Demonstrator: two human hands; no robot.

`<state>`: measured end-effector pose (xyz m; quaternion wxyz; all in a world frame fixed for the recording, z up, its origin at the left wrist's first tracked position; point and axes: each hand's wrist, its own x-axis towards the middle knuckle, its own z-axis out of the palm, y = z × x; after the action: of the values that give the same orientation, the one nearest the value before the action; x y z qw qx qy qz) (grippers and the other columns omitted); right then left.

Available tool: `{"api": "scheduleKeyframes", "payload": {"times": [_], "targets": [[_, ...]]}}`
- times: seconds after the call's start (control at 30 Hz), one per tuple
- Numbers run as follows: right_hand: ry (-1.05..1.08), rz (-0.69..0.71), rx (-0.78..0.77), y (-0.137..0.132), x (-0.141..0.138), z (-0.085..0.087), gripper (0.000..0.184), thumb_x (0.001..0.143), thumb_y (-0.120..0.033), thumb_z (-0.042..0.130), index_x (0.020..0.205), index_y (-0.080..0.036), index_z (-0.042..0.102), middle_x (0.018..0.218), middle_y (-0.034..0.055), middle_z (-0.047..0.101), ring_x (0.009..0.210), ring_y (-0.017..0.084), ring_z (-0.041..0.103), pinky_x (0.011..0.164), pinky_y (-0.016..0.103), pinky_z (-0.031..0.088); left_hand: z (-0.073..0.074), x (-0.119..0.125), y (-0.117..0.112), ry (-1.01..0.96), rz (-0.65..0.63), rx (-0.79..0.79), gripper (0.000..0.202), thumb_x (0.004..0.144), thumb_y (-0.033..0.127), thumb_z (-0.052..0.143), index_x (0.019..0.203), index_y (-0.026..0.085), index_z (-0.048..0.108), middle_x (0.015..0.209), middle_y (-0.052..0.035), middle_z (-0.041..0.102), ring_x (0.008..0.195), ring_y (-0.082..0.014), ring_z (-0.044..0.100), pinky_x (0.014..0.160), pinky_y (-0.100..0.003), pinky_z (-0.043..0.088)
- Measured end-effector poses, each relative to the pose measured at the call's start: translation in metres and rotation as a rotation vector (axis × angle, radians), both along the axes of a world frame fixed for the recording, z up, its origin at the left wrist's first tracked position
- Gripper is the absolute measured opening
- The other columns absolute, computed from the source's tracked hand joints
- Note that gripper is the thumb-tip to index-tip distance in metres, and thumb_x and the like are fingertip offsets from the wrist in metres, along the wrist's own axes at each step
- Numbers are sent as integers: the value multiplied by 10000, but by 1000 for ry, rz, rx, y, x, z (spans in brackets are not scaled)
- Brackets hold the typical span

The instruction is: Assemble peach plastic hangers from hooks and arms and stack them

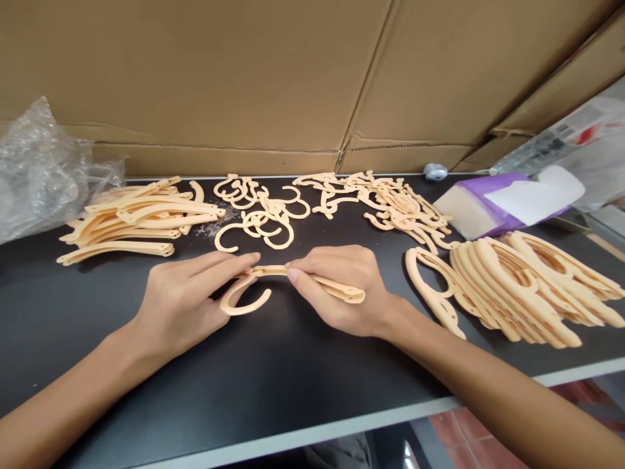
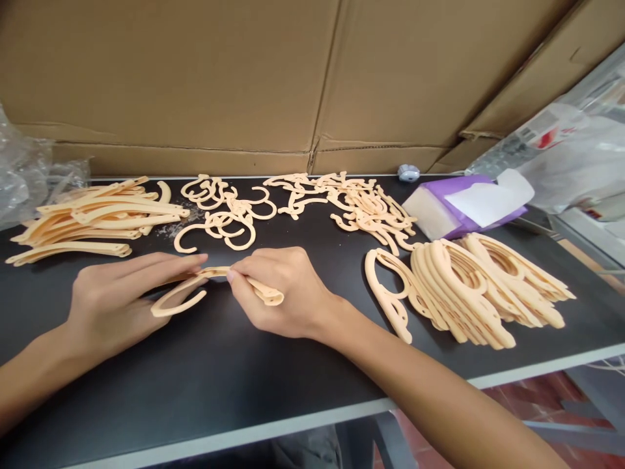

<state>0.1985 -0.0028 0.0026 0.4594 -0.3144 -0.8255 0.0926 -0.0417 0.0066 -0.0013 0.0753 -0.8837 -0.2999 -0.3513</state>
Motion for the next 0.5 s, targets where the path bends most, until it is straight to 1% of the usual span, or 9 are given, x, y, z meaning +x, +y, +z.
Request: {"api": "scheduleKeyframes", "payload": {"times": [0.17, 0.23, 0.27, 0.33, 0.43, 0.5], "targets": [[9, 33, -47, -1, -1, 2, 211, 916, -122, 581, 794, -106, 752, 654, 40, 720, 543, 97, 606, 559, 219, 468, 0, -1, 2, 31, -31, 26, 126, 897, 104, 692, 1001, 153, 742, 925, -64, 787, 796, -167, 760, 696, -233, 581], [49, 15, -130, -2, -3, 4, 197, 901, -116, 596, 787, -119, 757, 702, 43, 750, 593, 103, 646, 597, 214, 490, 0, -1, 4, 23, -18, 37, 121, 895, 99, 690, 990, 150, 745, 922, -69, 787, 802, -174, 760, 704, -241, 584], [83, -2, -210, -2, -4, 5, 191, 896, -123, 604, 786, -131, 760, 719, 39, 760, 614, 107, 662, 610, 215, 499, 0, -1, 4, 11, -12, 30, 114, 894, 103, 694, 985, 152, 744, 920, -68, 786, 800, -172, 758, 707, -243, 585], [200, -40, -449, 0, -4, 9, 173, 889, -179, 633, 781, -155, 766, 707, 26, 758, 612, 118, 673, 598, 226, 510, 0, -1, 6, -37, 10, 6, 103, 892, 126, 712, 985, 162, 737, 920, -57, 786, 789, -164, 751, 722, -246, 586], [516, -24, -822, 7, -2, 14, 165, 820, -304, 713, 755, -160, 761, 630, 18, 722, 537, 141, 661, 514, 247, 511, 1, -2, 8, -114, 84, -29, 126, 882, 181, 747, 1006, 190, 729, 940, -39, 789, 794, -166, 745, 751, -267, 588], [739, 20, -982, 12, 2, 19, 178, 750, -331, 748, 731, -153, 750, 609, 25, 715, 499, 147, 653, 466, 245, 496, 1, -3, 10, -137, 139, -44, 132, 883, 214, 751, 1014, 208, 731, 962, -32, 793, 819, -179, 748, 780, -290, 589]]}}
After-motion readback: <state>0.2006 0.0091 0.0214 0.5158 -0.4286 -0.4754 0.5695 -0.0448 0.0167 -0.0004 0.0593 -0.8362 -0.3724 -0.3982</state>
